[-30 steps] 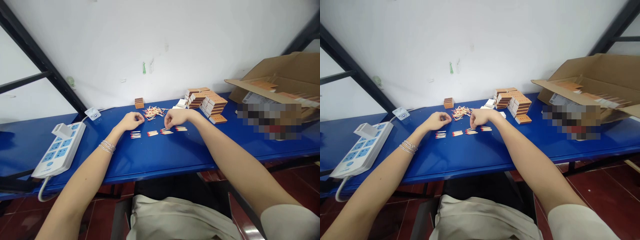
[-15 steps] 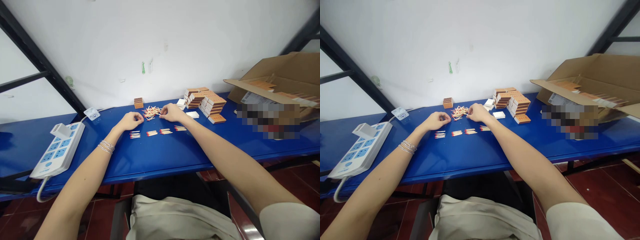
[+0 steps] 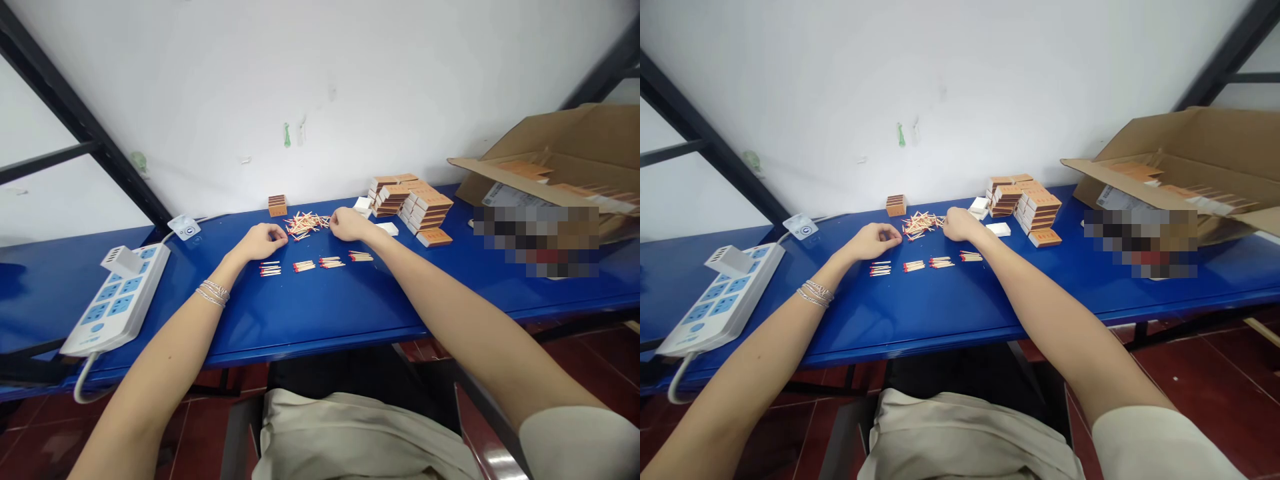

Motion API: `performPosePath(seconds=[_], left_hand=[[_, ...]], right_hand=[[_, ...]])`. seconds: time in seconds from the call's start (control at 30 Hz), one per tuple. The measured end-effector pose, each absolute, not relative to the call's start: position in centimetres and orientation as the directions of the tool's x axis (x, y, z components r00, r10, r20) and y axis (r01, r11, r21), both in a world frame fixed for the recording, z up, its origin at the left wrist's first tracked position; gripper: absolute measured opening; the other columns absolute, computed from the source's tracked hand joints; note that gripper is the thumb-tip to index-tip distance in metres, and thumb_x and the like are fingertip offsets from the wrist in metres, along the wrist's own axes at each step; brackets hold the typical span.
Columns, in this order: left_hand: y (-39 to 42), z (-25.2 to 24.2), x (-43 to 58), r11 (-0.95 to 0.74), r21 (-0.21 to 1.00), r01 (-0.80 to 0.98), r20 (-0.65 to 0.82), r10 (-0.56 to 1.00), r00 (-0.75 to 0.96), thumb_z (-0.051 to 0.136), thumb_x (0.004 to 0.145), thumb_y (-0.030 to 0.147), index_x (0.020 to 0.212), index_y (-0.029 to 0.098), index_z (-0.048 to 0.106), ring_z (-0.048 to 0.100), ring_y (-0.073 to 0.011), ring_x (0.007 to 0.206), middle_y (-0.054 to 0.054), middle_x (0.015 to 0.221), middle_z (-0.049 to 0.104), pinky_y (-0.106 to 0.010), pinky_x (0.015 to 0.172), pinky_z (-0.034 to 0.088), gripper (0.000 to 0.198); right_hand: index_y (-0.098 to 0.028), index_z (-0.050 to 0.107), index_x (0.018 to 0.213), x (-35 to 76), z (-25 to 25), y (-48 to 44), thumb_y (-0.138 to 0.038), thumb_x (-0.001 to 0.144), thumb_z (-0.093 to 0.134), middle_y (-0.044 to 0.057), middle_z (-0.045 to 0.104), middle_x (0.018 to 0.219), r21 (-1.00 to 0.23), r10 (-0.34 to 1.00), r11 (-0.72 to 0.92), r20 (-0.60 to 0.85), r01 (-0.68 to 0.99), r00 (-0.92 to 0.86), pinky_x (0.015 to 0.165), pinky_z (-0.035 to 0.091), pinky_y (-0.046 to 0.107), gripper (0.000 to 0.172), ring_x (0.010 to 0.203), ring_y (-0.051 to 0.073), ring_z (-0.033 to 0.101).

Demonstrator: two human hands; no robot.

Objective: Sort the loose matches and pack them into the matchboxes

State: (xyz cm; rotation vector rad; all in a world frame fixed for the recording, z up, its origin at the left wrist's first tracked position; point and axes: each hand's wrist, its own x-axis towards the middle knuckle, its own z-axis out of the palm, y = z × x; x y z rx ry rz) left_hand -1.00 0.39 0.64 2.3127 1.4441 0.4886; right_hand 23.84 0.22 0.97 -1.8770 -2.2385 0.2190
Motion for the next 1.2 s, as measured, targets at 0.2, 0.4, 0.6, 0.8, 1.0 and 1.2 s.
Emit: performPosePath(seconds=[0.2, 0.4, 0.6, 0.8, 1.0, 1.2], left_hand=[[0.5, 0.5, -1.1, -0.418, 0.493, 0.763, 0.108, 0.900, 0.423, 0.063, 0.078, 0.030, 0.086, 0.019, 0.071, 0.056, -0.0124, 0.063, -0.003, 0.083, 0.072, -0.027, 0.066, 0.045, 0.016], [0.5, 0.3, -1.1, -0.420, 0.499, 0.758, 0.116, 0.899, 0.422, 0.064, 0.077, 0.030, 0.086, 0.018, 0.071, 0.057, -0.0124, 0.063, -0.003, 0.083, 0.073, -0.027, 0.065, 0.045, 0.016], [0.4, 0.3, -1.1, -0.435, 0.484, 0.759, 0.140, 0.895, 0.424, 0.062, 0.078, 0.029, 0.089, 0.018, 0.071, 0.059, -0.0131, 0.065, -0.004, 0.084, 0.072, -0.027, 0.066, 0.047, 0.018], [0.4, 0.5, -1.2, -0.429, 0.458, 0.778, 0.151, 0.900, 0.408, 0.062, 0.077, 0.026, 0.091, 0.017, 0.072, 0.062, -0.0139, 0.067, -0.004, 0.085, 0.073, -0.026, 0.069, 0.048, 0.019], [0.6, 1.3, -1.9, -0.314, 0.431, 0.846, 0.162, 0.949, 0.269, 0.062, 0.077, 0.024, 0.092, 0.016, 0.073, 0.065, -0.0166, 0.071, -0.006, 0.091, 0.075, -0.028, 0.075, 0.051, 0.020], [1.6, 1.3, -3.9, -0.221, 0.432, 0.875, 0.190, 0.970, 0.151, 0.065, 0.076, 0.027, 0.088, 0.018, 0.074, 0.066, -0.0186, 0.078, -0.006, 0.090, 0.076, -0.028, 0.078, 0.051, 0.018]], right_hand=[[-0.012, 0.072, 0.087, 24.0, 2.1, -0.8, -0.016, 0.082, 0.054, 0.011, 0.074, 0.088, -0.378, 0.975, 0.220, 0.091, 0.899, -0.200, 0.065, 0.042, 0.025, 0.019, 0.077, 0.019, 0.065], [-0.013, 0.073, 0.080, 20.7, 1.8, -2.9, -0.013, 0.076, 0.058, 0.005, 0.073, 0.079, -0.466, 0.829, 0.476, -0.044, 0.746, -0.557, 0.062, 0.042, 0.021, 0.015, 0.068, 0.013, 0.062], [-0.015, 0.075, 0.081, 20.0, 2.5, -4.1, -0.010, 0.074, 0.060, 0.003, 0.074, 0.077, -0.511, 0.809, 0.476, -0.064, 0.716, -0.584, 0.065, 0.046, 0.020, 0.017, 0.067, 0.012, 0.064], [-0.013, 0.073, 0.085, 18.7, 1.1, -3.5, -0.012, 0.078, 0.060, 0.005, 0.074, 0.080, -0.528, 0.803, 0.568, 0.186, 0.632, -0.566, 0.067, 0.045, 0.021, 0.015, 0.069, 0.012, 0.064], [-0.012, 0.072, 0.085, 15.0, -0.4, -2.8, -0.009, 0.080, 0.053, 0.009, 0.074, 0.082, -0.332, 0.746, 0.666, 0.300, 0.668, -0.595, 0.067, 0.042, 0.025, 0.019, 0.070, 0.016, 0.063], [-0.013, 0.072, 0.084, 14.5, 0.1, -3.4, -0.009, 0.077, 0.053, 0.010, 0.074, 0.085, -0.258, 0.742, 0.670, 0.255, 0.696, -0.620, 0.065, 0.039, 0.025, 0.021, 0.073, 0.018, 0.063]])
